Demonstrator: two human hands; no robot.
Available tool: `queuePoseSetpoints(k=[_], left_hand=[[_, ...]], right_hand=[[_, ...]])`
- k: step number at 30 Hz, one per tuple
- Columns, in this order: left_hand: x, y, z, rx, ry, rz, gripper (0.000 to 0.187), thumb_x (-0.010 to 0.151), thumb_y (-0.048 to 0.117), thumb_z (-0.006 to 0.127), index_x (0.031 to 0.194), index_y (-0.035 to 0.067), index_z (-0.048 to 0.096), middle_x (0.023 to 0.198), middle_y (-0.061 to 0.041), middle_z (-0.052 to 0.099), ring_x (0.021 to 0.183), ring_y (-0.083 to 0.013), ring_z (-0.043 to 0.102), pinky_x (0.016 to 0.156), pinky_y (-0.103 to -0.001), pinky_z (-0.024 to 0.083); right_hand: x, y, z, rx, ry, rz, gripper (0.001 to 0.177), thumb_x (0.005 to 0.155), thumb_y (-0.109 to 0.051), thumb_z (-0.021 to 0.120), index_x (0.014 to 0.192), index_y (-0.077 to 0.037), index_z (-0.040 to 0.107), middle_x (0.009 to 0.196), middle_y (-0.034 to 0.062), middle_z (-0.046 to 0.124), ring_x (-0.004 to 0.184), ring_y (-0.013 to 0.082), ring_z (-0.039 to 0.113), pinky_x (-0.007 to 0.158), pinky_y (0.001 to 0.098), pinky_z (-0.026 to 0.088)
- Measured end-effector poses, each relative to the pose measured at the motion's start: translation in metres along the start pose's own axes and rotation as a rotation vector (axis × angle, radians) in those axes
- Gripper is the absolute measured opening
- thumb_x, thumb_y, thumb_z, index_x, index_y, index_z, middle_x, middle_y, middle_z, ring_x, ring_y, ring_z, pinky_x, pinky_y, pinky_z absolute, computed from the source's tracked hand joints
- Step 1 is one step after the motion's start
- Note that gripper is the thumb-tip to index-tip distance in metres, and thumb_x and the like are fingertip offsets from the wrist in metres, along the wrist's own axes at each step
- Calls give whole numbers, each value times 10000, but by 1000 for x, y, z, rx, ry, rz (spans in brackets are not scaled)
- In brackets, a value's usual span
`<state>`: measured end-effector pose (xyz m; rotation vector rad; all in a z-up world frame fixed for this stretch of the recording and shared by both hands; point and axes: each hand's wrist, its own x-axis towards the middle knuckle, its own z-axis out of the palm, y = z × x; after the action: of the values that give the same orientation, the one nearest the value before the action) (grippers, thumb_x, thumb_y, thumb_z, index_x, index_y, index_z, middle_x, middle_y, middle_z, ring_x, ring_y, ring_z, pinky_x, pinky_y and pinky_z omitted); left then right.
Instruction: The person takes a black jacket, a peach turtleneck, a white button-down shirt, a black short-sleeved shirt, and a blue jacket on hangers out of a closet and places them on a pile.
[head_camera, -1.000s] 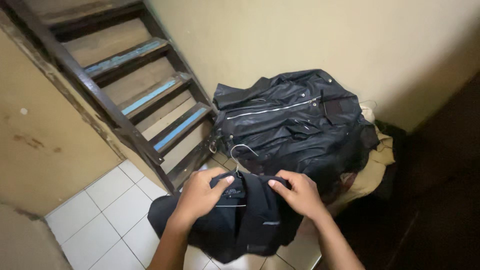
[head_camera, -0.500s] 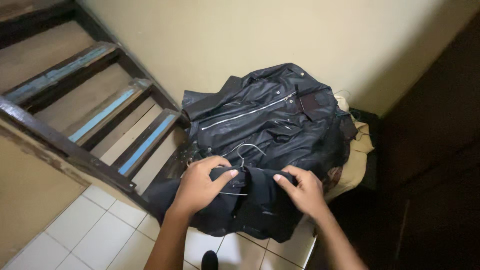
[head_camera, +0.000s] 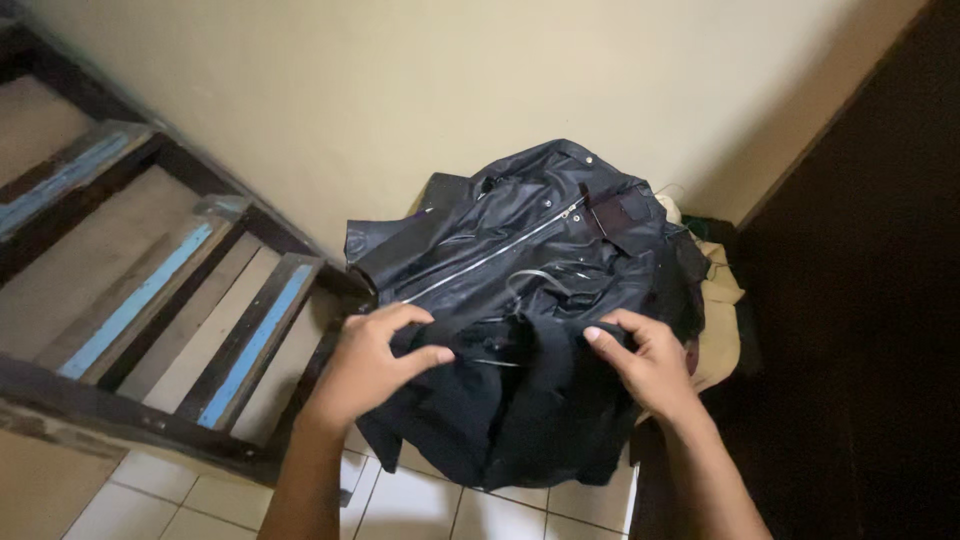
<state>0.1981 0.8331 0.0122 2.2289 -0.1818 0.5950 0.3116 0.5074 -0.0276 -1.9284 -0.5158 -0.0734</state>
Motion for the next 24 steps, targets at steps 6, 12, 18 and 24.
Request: queuePoseSetpoints(k=[6,12,18,24], left_hand=[[25,-42,-36,88,208,115,291,797,273,821,955,43,737,961,-107,743,948,-307,713,881,-403,527],[46,-78,-53,132,329,157,416,849,203,785,1222,65,661,1228,-138,664,1189,-361,602,1022,-457,459],[65,-109,-33,-121,391,145,745,921,157,707,1553,6,342,1507,-273,474,1374,-424,497,1128,-473,396],[94,-125,0,-30,295,-73,750,869,176,724,1513,21,370,1430,-248,524,1337,-414,511,1108,-481,405]], right_hand=[[11,-5,21,199,121,59,145,914,-154,737,884,-13,721,786,-67,646,727,26,548,661,204,445],[20,-17,40,364,226,125,131,936,-147,726,869,-37,704,751,-63,592,667,31,477,611,214,381],[38,-19,35,530,318,163,131,953,-158,700,873,-55,690,781,-38,653,687,59,566,643,230,454],[75,-8,21,615,433,113,123,1012,-143,685,957,-34,698,909,-19,699,825,73,612,791,242,489]])
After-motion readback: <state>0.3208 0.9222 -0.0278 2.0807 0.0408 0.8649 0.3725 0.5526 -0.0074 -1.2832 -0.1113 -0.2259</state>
